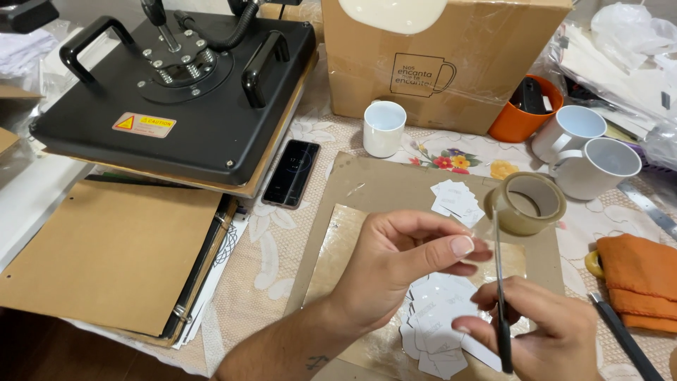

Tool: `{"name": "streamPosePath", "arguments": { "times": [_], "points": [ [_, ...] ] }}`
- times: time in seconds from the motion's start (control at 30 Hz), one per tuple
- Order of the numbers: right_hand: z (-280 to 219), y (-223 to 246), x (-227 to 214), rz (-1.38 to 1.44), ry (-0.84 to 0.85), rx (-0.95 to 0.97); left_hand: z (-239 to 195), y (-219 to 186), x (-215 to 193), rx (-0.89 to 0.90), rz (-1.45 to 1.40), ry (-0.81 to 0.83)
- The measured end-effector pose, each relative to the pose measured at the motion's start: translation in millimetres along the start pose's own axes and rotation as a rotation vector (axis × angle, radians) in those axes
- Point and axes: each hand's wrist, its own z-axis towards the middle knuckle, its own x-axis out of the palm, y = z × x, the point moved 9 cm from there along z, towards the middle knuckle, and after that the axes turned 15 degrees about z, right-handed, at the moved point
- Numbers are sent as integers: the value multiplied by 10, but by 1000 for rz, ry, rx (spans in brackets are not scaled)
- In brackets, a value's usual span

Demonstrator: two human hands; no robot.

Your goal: The person is using scissors to cut small pieces of clear adhesive tape and applying them to small white paper stickers.

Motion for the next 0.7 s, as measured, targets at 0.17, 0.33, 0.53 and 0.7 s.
{"name": "streamPosePath", "arguments": {
  "times": [0.17, 0.33, 0.53, 0.7],
  "points": [
    [-7, 296, -119, -567, -194, -234, -164, -665, -149, 505, 582, -240],
    [-100, 394, -171, -920, -252, -341, -104, -820, -166, 465, 864, -271],
    [-124, 267, -88, -1123, -120, -274, 56, -568, -205, 177, 788, -194],
    [-175, 255, -42, -1211, -132, -288, 90, -504, -175, 218, 773, -155]
  ]
}}
